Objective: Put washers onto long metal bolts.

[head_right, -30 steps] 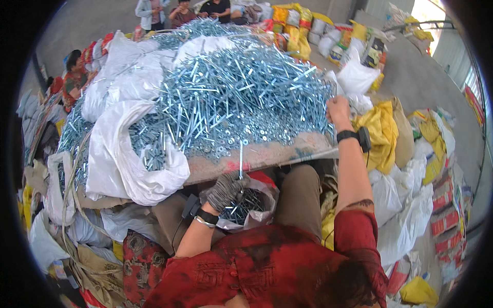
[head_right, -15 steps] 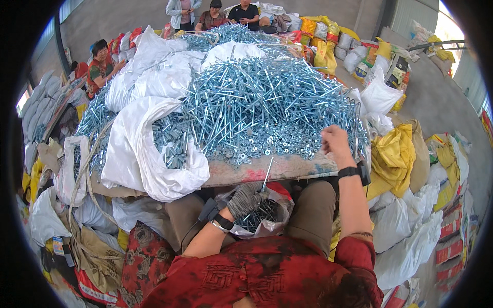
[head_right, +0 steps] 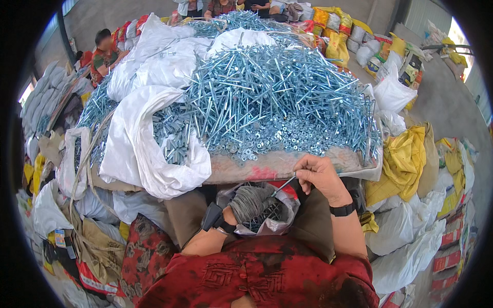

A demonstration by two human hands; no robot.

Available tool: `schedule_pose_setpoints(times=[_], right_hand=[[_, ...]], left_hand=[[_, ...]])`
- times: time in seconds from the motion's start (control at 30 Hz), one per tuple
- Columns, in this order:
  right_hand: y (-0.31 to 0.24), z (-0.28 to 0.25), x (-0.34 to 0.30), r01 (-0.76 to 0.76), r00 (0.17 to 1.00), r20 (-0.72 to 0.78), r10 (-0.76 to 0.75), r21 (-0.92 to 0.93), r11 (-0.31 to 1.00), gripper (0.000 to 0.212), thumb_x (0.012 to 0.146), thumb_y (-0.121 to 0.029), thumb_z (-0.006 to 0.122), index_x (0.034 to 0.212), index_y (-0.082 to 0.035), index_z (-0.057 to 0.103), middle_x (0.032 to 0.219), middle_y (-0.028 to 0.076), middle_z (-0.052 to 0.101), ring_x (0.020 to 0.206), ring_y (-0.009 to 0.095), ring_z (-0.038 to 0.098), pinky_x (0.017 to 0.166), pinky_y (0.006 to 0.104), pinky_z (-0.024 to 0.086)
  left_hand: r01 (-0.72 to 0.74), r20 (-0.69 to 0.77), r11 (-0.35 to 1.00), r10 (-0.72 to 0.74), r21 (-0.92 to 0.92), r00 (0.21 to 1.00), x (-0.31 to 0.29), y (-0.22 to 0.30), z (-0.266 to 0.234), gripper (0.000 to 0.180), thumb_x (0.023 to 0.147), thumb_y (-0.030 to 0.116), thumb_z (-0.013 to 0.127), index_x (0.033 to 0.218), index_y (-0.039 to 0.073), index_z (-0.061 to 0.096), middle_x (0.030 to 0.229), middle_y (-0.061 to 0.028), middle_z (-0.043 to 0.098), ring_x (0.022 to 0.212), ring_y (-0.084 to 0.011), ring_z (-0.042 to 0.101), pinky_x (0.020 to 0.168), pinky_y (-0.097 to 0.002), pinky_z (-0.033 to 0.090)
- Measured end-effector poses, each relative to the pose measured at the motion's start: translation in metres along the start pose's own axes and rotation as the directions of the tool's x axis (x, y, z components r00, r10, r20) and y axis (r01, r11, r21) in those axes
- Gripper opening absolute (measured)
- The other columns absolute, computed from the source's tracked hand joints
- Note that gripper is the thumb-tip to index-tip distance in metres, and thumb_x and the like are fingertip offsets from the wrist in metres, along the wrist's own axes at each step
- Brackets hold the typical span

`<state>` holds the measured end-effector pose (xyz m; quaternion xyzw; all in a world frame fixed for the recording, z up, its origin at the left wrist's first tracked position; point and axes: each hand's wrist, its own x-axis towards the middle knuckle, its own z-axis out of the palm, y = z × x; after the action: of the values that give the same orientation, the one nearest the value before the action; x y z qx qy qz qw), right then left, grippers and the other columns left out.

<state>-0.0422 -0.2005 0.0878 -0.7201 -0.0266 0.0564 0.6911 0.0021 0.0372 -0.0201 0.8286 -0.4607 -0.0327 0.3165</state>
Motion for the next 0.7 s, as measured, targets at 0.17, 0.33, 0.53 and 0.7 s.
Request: schedule_pose_setpoints(times=[0.17, 0.33, 0.53, 0.7], right_hand=[[0.003, -0.002, -0.012, -0.062, 0.997, 0.037, 0.061, 0.009, 0.998, 0.01, 0.09, -0.007, 0.068, 0.095, 0.0, 0.063, 0.069, 0.003, 0.062, 0.053, 0.01, 0.06, 0.045, 0.0221, 0.047], [0.031, -0.002, -0.014, -0.141, 0.96, 0.277, 0.043, 0.342, 0.929, 0.028, 0.094, -0.023, 0.066, 0.105, 0.002, 0.062, 0.071, 0.006, 0.063, 0.054, 0.014, 0.062, 0.047, 0.0277, 0.051], [0.044, -0.02, 0.027, -0.028, 0.994, -0.105, 0.037, 0.091, 0.995, 0.028, 0.098, -0.027, 0.06, 0.107, 0.0, 0.062, 0.079, 0.006, 0.065, 0.064, 0.014, 0.065, 0.051, 0.0262, 0.052], [0.071, -0.043, 0.054, -0.03, 0.946, -0.314, -0.077, -0.321, 0.946, 0.02, 0.096, -0.022, 0.061, 0.091, -0.003, 0.065, 0.073, 0.004, 0.064, 0.061, 0.01, 0.062, 0.049, 0.0258, 0.048]], left_hand=[[0.005, -0.025, 1.0, -0.005, 0.0, 1.0, -0.003, 0.003, 0.006, 0.027, 0.091, 0.03, 0.059, 0.104, 0.007, 0.064, 0.089, -0.0156, 0.067, 0.082, -0.0356, 0.066, 0.072, -0.0472, 0.051], [-0.135, -0.145, 0.991, 0.133, -0.003, 0.98, 0.005, -0.012, 0.015, 0.03, 0.091, 0.033, 0.061, 0.103, 0.007, 0.067, 0.09, -0.0134, 0.067, 0.083, -0.0332, 0.066, 0.075, -0.044, 0.051], [0.019, -0.213, 0.946, -0.093, -0.323, 0.973, 0.008, -0.018, 0.011, 0.023, 0.09, 0.021, 0.06, 0.107, 0.007, 0.067, 0.097, -0.0162, 0.068, 0.085, -0.0376, 0.065, 0.075, -0.046, 0.052], [0.19, -0.018, 0.404, -0.458, -0.895, 0.889, 0.022, -0.021, 0.003, 0.015, 0.094, 0.018, 0.062, 0.096, 0.005, 0.069, 0.068, 0.0041, 0.059, 0.054, -0.0015, 0.05, 0.048, -0.0189, 0.038]])
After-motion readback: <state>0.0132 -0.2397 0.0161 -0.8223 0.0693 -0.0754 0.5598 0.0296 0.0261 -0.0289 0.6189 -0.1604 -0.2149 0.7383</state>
